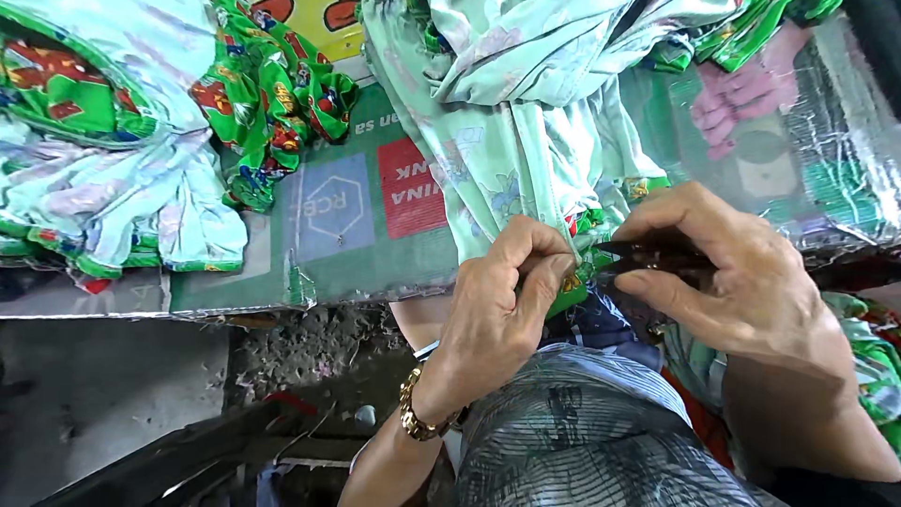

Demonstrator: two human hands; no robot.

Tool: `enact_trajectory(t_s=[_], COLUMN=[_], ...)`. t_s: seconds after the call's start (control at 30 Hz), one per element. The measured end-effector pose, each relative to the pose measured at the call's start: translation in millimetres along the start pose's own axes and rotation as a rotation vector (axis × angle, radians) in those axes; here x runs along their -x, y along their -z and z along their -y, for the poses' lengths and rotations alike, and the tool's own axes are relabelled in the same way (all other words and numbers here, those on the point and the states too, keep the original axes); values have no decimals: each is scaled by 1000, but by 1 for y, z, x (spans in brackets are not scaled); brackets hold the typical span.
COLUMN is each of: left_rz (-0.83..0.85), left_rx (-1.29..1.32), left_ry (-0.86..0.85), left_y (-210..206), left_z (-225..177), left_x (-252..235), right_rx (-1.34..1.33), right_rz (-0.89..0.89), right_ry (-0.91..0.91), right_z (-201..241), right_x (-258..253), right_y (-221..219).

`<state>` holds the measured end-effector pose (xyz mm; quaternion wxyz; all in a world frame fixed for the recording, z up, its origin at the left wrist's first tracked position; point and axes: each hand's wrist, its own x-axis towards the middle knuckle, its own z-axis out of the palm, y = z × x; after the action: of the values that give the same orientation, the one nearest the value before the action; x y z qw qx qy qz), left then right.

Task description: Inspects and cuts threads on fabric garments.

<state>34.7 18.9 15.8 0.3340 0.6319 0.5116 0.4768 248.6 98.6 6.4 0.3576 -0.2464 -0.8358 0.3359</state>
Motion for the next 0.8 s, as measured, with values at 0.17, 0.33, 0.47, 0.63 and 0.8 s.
enact_trajectory(t_s=[0.17,0.33,0.47,0.63,0.8], left_rz=[39,61,66,56,-55], left_rx=[-78,-145,-135,-11,367], left_ry=[-54,-114,-139,-138,-83], left_y=[4,6,7,5,1], left_z=[0,0,2,5,15], left_x=[-5,-8,-10,-8,-6], right_rx=[11,-58,-158,-257,-505], right_rz=[111,162,170,170,128], right_ry=[5,33,37,33,15], right_z=[-5,-8,-12,-11,-11], right_x=[-6,-10,-13,-15,-16], right_y=[5,5,3,-3,-14])
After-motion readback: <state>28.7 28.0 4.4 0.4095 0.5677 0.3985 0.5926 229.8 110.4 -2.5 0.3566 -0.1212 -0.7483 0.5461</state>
